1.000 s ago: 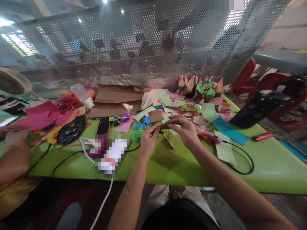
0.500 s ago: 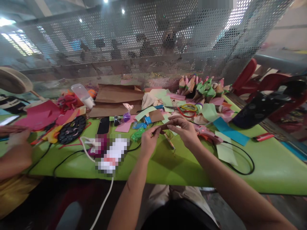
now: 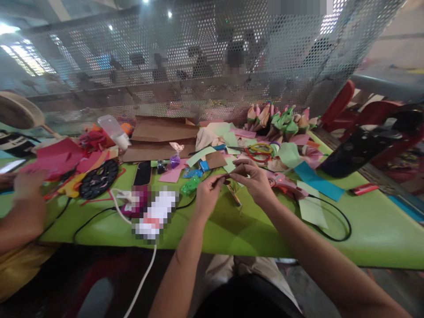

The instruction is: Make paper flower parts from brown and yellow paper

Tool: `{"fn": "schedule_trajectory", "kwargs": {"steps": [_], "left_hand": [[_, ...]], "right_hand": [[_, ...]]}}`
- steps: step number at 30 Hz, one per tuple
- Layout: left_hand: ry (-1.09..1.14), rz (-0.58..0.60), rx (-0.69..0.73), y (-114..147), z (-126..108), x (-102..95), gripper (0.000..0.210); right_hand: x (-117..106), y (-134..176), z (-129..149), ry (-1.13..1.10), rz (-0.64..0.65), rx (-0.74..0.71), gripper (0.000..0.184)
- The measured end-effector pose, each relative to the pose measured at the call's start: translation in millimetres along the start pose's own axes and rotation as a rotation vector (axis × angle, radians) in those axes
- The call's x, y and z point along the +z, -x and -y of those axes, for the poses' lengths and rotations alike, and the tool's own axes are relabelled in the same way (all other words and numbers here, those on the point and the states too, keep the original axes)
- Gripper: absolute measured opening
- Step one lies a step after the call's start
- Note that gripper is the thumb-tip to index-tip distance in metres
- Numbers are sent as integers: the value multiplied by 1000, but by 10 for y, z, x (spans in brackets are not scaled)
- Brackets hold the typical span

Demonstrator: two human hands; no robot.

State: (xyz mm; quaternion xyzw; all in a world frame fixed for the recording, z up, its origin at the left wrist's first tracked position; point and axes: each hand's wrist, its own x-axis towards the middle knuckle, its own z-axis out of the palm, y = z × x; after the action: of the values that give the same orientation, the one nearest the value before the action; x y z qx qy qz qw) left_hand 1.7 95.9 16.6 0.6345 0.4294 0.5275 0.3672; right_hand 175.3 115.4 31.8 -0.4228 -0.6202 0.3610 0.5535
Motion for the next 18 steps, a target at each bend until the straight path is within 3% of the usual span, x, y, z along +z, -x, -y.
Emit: {"fn": "schedule_trajectory", "kwargs": {"steps": [8,18], "left_hand": [[-10,-37,-95,2,-47,-27,34],[7,-42,-69,10,-35,-20,32]], "right_hand": [[-3,-8,3,-8,-40,-4,24],[-1,-1,45,32,-35,-19,25]]}}
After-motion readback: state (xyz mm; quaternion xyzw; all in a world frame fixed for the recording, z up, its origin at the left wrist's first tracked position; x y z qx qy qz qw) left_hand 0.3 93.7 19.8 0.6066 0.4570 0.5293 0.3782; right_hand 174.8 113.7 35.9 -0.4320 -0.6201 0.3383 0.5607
